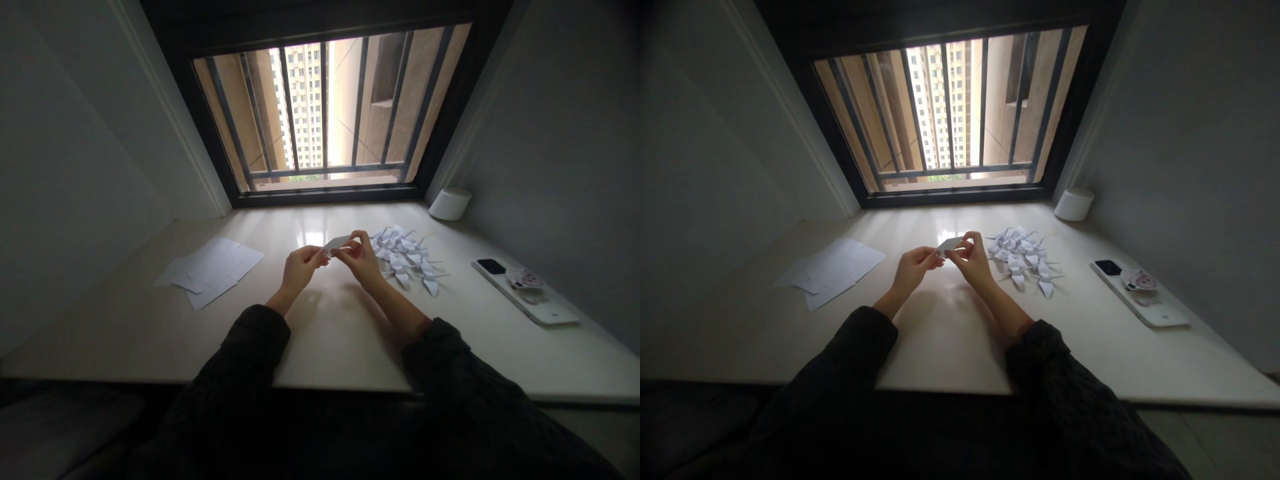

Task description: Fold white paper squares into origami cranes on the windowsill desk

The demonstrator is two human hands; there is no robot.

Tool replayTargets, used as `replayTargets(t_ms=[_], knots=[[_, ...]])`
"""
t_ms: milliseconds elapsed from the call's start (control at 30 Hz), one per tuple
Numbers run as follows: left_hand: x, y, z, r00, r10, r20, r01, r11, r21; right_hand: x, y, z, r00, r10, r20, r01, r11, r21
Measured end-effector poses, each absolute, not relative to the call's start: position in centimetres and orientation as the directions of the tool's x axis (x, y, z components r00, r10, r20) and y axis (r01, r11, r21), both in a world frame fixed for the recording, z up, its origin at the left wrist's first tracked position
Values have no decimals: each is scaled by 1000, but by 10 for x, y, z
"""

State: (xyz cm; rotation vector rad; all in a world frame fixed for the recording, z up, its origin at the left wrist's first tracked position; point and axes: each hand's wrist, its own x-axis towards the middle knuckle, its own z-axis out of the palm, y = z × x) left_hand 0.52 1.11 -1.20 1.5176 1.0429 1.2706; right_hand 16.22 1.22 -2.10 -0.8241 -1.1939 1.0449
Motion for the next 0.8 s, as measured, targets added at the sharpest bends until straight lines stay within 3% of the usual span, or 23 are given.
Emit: replayTargets(t_ms=[300, 433, 633, 800], knots=[[-1, 11, -14, 144, 910, 388, 294, -413, 862, 173, 14, -19, -3, 967, 256, -42, 255, -966], [-4, 13, -13, 177, 908, 380, 329, -418, 847, 176, 18, -24, -4, 978, 208, -100, 207, -973], [-5, 15, -11, 197, 914, 355, 297, -401, 867, 175, 16, -21, -2, 976, 216, -58, 215, -975], [-1, 13, -8, 149, 966, 213, 113, -231, 966, 175, 11, -10, 14, 944, 330, -110, 329, -938]])
